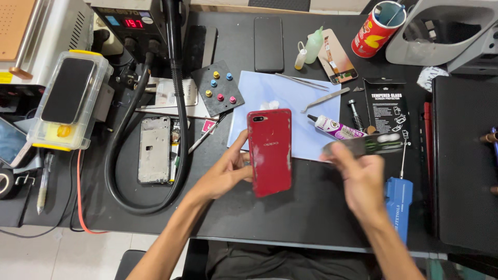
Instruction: The person uses a heat gun to apply heat to the back of a red smartphone while holding a metal pry tool against the device. They then use the pry tool to separate the back cover from the phone's frame.
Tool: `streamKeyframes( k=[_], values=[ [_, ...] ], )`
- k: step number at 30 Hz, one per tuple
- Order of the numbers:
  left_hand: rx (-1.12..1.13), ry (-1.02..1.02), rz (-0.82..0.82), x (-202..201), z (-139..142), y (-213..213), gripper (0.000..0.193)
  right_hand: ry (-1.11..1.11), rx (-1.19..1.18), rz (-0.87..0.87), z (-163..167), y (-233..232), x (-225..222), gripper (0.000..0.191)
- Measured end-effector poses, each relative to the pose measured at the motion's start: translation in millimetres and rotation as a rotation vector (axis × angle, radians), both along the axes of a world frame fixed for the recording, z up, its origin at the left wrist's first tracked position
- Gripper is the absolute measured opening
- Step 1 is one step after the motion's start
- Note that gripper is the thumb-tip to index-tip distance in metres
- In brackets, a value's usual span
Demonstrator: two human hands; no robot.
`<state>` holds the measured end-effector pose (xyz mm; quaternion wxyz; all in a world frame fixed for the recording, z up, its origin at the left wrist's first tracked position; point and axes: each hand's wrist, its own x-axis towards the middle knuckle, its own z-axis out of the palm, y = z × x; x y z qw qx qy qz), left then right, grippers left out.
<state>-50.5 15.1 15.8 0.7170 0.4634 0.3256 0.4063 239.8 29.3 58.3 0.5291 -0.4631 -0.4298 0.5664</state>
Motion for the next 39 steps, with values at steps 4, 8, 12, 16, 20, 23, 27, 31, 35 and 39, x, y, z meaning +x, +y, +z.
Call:
streamKeyframes(
  k=[4,8,12,16,20,23,27,31,35,39],
  values=[
    [0.093,0.143,-0.037,-10,21,6,0.064,-0.126,0.128,0.046,17,5,18,0.014],
    [0.263,0.415,-0.13,-15,53,3,0.047,-0.266,0.195,0.172,18,0,17,0.01],
    [0.576,0.864,-0.086,-14,83,-2,0.041,-0.314,0.2,0.265,14,1,13,0.014],
    [0.637,1.172,-0.092,-9,98,-10,0.038,-0.266,0.212,0.322,9,0,5,0.012],
    [0.689,1.143,-0.063,-6,98,-12,0.049,-0.226,0.179,0.381,5,-2,-5,0.011],
    [0.675,1.124,-0.068,-7,94,-11,0.052,-0.258,0.143,0.379,3,-2,-11,0.009],
    [0.686,1.095,-0.055,-8,92,-10,0.055,-0.32,0.082,0.36,3,-5,-14,0.009],
    [0.617,1.099,-0.093,-7,94,-9,0.058,-0.332,0.079,0.36,3,-6,-16,0.01],
    [0.593,0.959,-0.099,-4,98,-7,0.073,-0.347,0.104,0.335,3,-7,-18,0.01],
    [0.595,0.915,-0.164,-4,100,-5,0.086,-0.34,0.116,0.349,5,-6,-19,0.011]
  ],
)
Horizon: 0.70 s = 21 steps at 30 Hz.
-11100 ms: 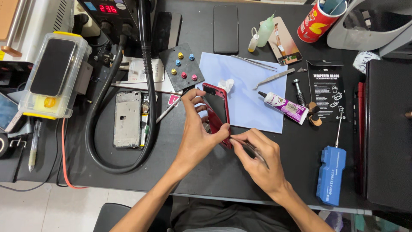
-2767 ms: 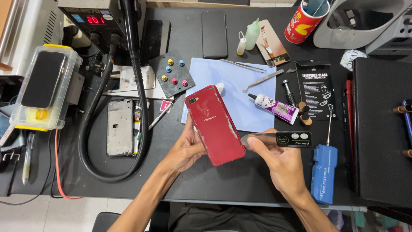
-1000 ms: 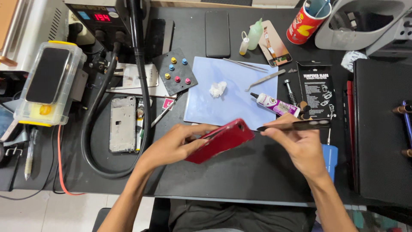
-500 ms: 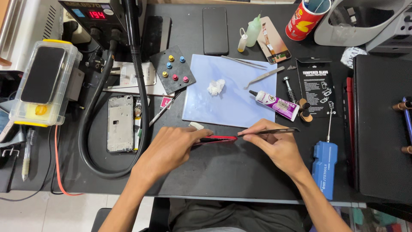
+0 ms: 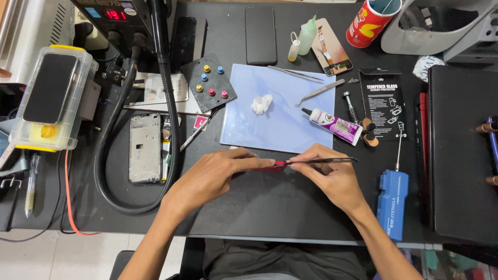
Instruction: The person uses a heat gun to apply heat to the back of a red smartphone while holding a metal pry tool against the device. They then use the pry tool to separate the back cover from the phone's frame.
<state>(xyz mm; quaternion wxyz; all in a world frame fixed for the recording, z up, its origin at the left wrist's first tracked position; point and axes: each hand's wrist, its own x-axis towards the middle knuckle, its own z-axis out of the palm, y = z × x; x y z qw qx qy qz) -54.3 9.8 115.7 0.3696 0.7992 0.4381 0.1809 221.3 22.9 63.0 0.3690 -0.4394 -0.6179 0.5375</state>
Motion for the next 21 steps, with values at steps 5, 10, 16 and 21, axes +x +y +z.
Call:
streamKeyframes(
  k=[5,10,16,21],
  values=[
    [0.023,-0.043,-0.036,0,-3,2,0.089,-0.069,0.013,0.005,4,1,1,0.013],
    [-0.05,-0.022,-0.021,2,-4,2,0.088,-0.063,0.032,-0.011,3,0,0,0.015],
    [-0.019,-0.106,-0.04,1,-2,2,0.085,-0.066,0.117,0.0,-6,-3,-1,0.016],
    [-0.033,-0.111,-0.013,4,-2,4,0.082,-0.059,0.145,-0.009,-15,-4,2,0.016]
  ],
)
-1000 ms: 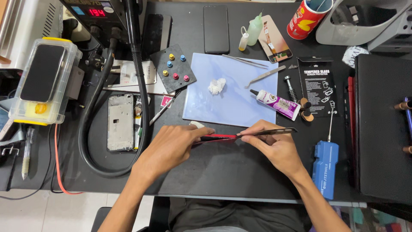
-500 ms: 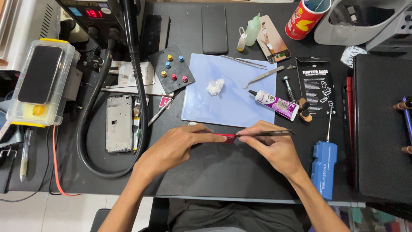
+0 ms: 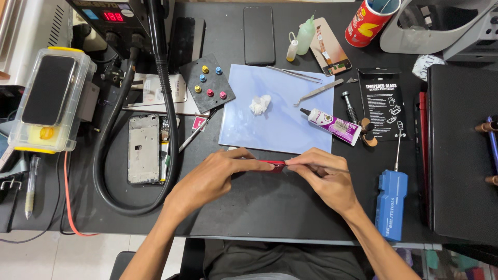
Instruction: The person uses a heat gun to apply heat to the back of a red smartphone while holding a metal pry tool against the device. They then use the pry tool to separate the back cover from the phone's frame.
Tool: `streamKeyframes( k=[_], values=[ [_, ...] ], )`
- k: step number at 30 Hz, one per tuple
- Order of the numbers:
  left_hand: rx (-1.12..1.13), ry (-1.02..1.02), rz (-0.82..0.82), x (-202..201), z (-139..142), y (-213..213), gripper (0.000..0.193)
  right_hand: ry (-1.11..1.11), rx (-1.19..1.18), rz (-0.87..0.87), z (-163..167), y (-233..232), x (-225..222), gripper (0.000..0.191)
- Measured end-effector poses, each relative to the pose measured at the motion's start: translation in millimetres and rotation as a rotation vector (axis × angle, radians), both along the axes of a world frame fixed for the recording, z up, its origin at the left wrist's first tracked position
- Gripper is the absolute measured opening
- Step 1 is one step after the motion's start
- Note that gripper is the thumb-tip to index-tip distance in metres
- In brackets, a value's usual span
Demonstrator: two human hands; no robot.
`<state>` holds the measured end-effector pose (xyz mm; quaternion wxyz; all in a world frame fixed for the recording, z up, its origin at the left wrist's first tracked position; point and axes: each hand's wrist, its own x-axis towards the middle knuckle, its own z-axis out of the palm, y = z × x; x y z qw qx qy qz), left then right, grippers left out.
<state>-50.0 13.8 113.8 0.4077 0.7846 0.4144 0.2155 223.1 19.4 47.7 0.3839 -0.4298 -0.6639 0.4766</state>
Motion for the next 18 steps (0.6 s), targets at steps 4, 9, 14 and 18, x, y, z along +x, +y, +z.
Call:
streamKeyframes(
  k=[4,9,14,18],
  values=[
    [-0.011,0.007,0.016,1,0,-1,0.08,-0.072,0.03,0.005,-8,2,2,0.014],
    [0.006,-0.008,0.029,0,-4,0,0.079,-0.071,0.022,0.01,-17,0,3,0.013],
    [-0.001,-0.016,0.022,-1,-7,-3,0.08,-0.116,0.094,0.023,-18,2,4,0.016],
    [-0.019,0.028,0.031,0,-7,-1,0.08,-0.099,0.124,0.014,-21,-2,-1,0.016]
  ],
)
